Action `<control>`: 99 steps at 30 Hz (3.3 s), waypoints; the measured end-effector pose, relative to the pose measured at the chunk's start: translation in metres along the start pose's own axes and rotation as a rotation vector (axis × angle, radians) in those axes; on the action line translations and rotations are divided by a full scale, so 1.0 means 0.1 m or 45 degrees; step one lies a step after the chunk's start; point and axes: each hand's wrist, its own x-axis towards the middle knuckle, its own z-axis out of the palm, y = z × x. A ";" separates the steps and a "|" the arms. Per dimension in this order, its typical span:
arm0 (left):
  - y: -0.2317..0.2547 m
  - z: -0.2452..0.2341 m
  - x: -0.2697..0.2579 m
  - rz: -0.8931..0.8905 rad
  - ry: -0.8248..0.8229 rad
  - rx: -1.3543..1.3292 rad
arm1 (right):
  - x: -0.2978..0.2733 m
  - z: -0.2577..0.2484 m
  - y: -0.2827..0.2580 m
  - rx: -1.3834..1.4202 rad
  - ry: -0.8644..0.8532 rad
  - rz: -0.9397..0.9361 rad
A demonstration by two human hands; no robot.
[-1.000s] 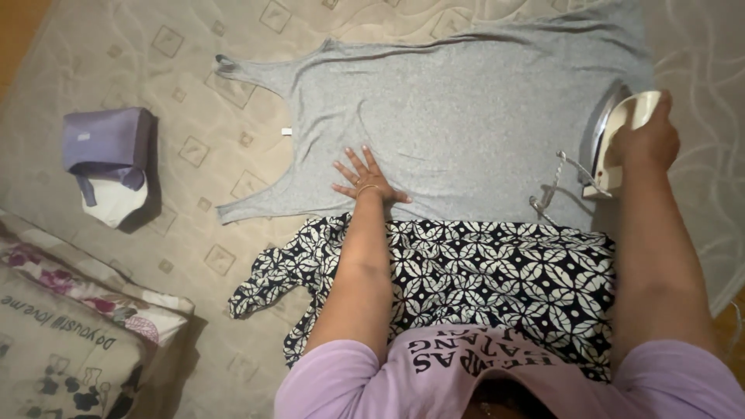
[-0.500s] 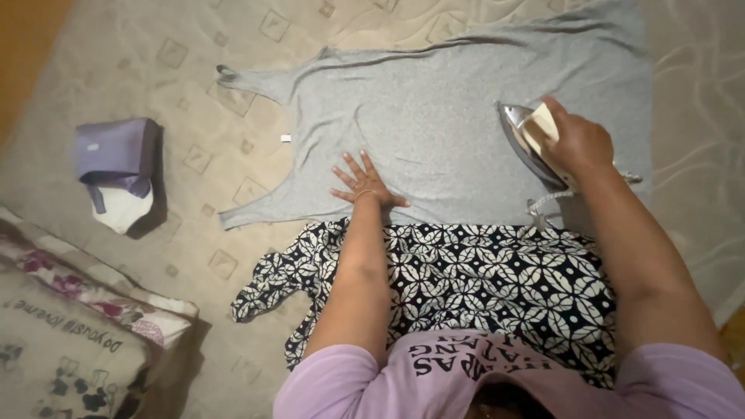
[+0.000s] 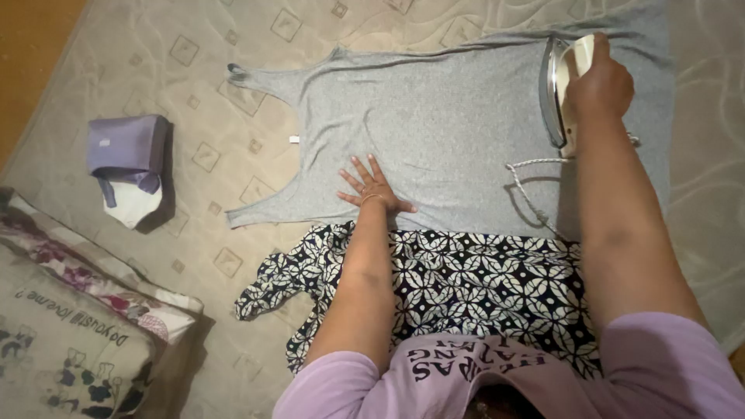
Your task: The person irons a gray tank top laid flat on a patterned floor covering. They use a handheld iron with their right hand while stabilizing the garment with their left hand, moving the iron across the fabric repeatedly.
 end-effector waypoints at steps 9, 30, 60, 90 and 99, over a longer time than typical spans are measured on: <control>-0.02 0.02 0.01 0.016 0.001 0.002 | -0.38 -0.15 -0.02 0.018 -0.146 0.053; 0.00 0.02 0.03 -0.001 0.011 -0.005 | -0.34 -0.29 0.78 -0.172 -0.086 0.024; -0.03 0.01 -0.06 0.019 0.044 -0.012 | -1.14 -0.37 0.88 -0.107 -0.305 0.191; -0.04 -0.09 -0.48 0.049 0.138 0.010 | -0.68 0.00 1.02 -0.014 -0.100 0.209; -0.34 -0.04 -0.74 0.201 0.151 0.185 | -1.72 -0.43 0.69 -0.066 -0.276 -0.302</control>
